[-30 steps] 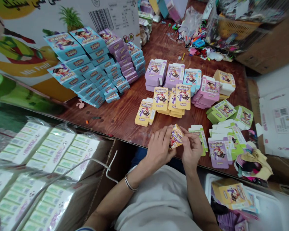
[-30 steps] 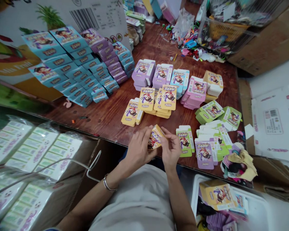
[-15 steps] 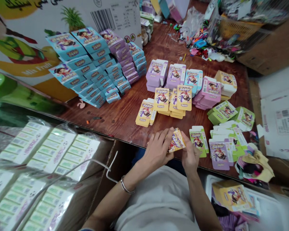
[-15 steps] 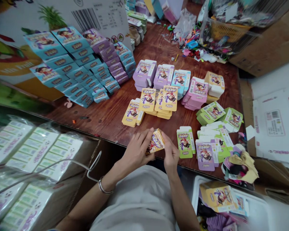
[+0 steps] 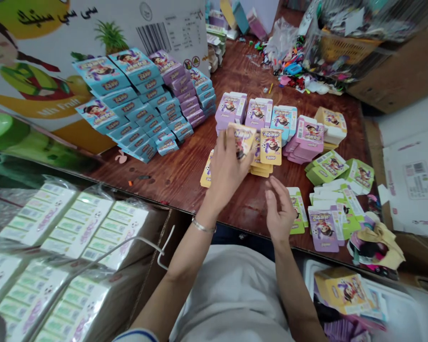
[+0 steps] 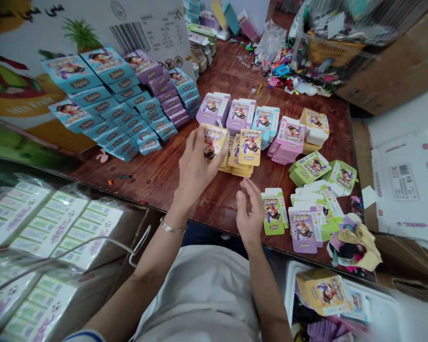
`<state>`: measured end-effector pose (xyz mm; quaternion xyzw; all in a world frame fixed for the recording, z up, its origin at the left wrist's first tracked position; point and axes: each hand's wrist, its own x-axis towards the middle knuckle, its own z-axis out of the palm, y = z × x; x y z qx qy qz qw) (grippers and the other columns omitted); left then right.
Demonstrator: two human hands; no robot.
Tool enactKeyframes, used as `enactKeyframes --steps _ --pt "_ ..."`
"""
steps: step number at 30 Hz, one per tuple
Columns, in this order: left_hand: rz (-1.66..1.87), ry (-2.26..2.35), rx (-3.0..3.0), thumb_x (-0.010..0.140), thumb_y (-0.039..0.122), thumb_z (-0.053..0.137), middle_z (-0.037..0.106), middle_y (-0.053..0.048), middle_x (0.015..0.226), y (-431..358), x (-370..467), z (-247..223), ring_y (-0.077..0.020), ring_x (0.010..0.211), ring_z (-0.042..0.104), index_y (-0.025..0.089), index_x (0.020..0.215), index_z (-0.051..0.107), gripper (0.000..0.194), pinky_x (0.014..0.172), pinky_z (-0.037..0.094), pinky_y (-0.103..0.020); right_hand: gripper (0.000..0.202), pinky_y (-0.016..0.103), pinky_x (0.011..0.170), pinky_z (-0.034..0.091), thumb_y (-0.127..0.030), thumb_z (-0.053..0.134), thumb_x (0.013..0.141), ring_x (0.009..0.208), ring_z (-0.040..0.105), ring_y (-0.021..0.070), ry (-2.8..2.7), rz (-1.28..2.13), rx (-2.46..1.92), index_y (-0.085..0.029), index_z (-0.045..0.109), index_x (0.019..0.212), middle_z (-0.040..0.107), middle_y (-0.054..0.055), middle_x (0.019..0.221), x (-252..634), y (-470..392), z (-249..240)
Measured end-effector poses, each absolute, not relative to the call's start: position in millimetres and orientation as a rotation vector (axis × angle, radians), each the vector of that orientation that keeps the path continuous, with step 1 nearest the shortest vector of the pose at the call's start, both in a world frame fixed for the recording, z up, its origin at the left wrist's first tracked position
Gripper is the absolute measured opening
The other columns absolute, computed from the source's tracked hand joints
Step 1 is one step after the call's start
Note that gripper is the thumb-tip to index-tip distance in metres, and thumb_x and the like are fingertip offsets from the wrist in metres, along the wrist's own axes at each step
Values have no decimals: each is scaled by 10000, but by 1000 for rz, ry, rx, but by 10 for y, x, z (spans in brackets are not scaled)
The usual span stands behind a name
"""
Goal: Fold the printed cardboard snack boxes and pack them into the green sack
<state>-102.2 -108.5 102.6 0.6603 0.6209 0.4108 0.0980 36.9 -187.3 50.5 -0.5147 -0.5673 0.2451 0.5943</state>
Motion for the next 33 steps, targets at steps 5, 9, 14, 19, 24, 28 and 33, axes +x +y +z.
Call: enactKeyframes --steps 5,9,14,19,24,28,33 --pt "1172 1807 1830 858 714 405 340 -240 1509 -669 -941 1013 -363 1436 270 120 1442 345 835 1146 235 -526 313 388 950 546 -234 556 903 1122 628 192 -1374 516 -1259 -213 631 1207 633 116 1245 341 -2005 382" --pt "1268 1944 1728 984 540 248 413 -183 1489 -814 -1243 786 -257 1409 355 113 1436 381 635 1167 245 -420 274 342 872 578 -208 538 909 1008 676 174 -1389 599 -1214 -202 655 1157 661 112 1174 318 -2060 312" --pt "782 2324 1541 923 479 447 539 -209 1371 -1027 -1745 362 -324 1296 480 71 1359 496 599 1072 377 -453 253 332 902 570 -245 505 926 1004 679 182 -1649 780 -1156 -195 684 1098 713 100 1059 180 -2016 143" --pt "530 2408 1571 862 508 544 631 -165 1233 -1101 -1801 249 -357 1174 544 153 1146 687 476 963 433 -469 522 454 1077 457 -351 528 903 1316 493 278 -1823 849 -1306 -139 488 1379 508 184 1412 -135 -1739 -55" --pt "733 2372 1337 803 479 605 721 -129 947 -1242 -1925 314 -304 954 654 149 914 705 362 869 464 -409 506 515 1108 395 -330 548 892 1329 459 315 -1939 790 -1334 -117 515 1349 490 208 1419 -432 -1534 -82" --pt "1298 2107 821 720 403 608 707 -55 804 -1523 -1941 391 -234 794 678 170 782 623 242 748 509 -339 451 504 1085 425 -353 531 908 1293 483 302 -1909 704 -1249 -131 560 1300 530 203 1371 -464 -1640 3" --pt "1619 1378 331 572 374 735 695 13 758 -2033 -1561 612 -194 708 684 200 834 626 333 715 550 -317 461 405 1086 452 -312 433 964 1297 500 217 -1856 669 -987 -178 441 1405 537 151 1375 -337 -1859 271"
